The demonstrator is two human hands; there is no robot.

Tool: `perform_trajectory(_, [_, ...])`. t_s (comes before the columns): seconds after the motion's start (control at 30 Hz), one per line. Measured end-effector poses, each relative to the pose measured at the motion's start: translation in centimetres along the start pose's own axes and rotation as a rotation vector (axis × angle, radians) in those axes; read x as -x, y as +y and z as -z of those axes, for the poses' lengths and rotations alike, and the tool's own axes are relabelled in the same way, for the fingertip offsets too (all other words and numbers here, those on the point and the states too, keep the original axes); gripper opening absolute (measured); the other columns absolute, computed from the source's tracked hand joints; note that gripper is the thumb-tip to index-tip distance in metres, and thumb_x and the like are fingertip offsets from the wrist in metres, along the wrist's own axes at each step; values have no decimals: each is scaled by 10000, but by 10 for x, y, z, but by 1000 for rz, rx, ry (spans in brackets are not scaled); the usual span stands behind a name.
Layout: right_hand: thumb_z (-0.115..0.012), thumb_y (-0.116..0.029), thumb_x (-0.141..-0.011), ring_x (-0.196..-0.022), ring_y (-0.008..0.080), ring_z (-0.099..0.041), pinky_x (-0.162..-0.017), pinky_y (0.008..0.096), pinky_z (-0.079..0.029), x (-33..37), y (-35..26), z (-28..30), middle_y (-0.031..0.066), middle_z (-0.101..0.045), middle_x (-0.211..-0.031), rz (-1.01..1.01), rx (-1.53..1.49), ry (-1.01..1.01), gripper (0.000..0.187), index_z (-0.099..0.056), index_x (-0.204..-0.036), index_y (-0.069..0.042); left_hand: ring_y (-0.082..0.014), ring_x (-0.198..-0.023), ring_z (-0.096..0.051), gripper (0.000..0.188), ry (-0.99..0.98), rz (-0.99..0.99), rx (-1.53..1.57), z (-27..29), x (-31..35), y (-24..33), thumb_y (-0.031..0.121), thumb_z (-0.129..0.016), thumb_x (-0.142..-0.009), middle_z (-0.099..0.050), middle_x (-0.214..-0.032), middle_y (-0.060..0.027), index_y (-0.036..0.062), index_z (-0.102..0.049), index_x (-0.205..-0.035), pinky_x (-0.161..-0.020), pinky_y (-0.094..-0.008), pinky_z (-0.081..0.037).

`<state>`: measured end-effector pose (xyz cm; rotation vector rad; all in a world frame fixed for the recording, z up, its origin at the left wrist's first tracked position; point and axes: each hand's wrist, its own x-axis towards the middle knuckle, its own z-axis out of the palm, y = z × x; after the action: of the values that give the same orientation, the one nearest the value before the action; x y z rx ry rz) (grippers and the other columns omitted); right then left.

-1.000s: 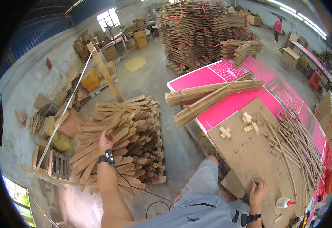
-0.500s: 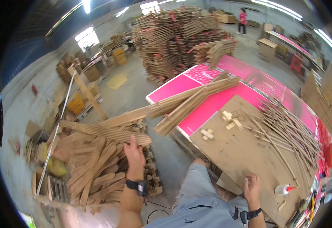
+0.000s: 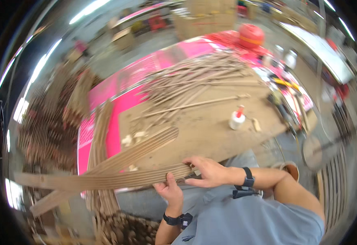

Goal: Assembling and gluing thin wooden slats into a frame structure.

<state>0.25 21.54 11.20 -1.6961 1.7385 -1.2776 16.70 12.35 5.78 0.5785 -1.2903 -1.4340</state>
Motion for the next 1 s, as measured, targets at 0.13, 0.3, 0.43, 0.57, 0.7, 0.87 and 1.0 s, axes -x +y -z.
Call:
perform_trajectory(0.13, [-640,-304,-1019,-1021,198,-640,-906,343,-535,18,11,3,140,-668,-1169,-286,-353,-10,444,-565,-1347,-14,-230,-1215,-598,466,-216,39,-63,-13,2,-20,78,-613,-1030,-602,-1340,-172,-83,-425,-1425,-1057,-389,-491])
perform_trajectory(0.3, [-533,-307,-1094,-733,55,-572,-647,268,-514,30,16,9,-16,-660,-765,-579,-480,259,393,-719,-982,21,-248,-1164,-619,398,-451,80,-70,-31,13,-38,89,-707,-970,-646,-1261,-156,-75,-569,-1305,-1035,-376,-473])
perform_trajectory(0.43, [-630,-307,-1045,-634,39,-464,-538,280,-412,40,28,16,-53,-571,-650,-569,-507,527,419,-710,-815,33,-332,-1028,-675,273,-892,-206,-674,-9,-18,-28,153,-722,-944,-675,-1167,-209,-10,-682,-1160,-871,-382,-534])
perform_trajectory(0.57, [-686,-286,-1006,-620,42,-507,-536,277,-435,56,42,42,-23,-628,-647,-599,-400,511,356,-757,-853,27,-313,-971,-670,276,-950,-747,-750,32,-61,11,253,-757,-922,-680,-1137,-155,80,-699,-1129,-792,-399,-526])
perform_trajectory(0.7, [-688,-316,-1000,-597,52,-515,-539,296,-447,71,63,68,7,-631,-629,-619,-276,455,368,-762,-877,22,-339,-1147,-613,557,-483,-1078,-1188,64,-95,58,326,-814,-864,-615,-1291,-137,133,-584,-1333,-933,-490,-506])
perform_trajectory(0.87, [-668,-380,-1006,-592,78,-522,-544,314,-450,71,65,100,44,-604,-612,-698,-169,291,439,-758,-862,25,-387,-1346,-486,694,-575,-847,-1580,53,-130,106,215,-837,-756,-529,-1426,-161,101,-560,-1382,-1173,-554,-345])
perform_trajectory(1.0, [-656,-406,-1011,-594,90,-494,-554,321,-441,64,65,108,44,-556,-597,-636,-184,181,488,-724,-789,24,-397,-1359,-468,841,-686,-653,-1576,65,-137,100,170,-859,-614,-546,-1365,-170,115,-555,-1395,-1198,-596,-325])
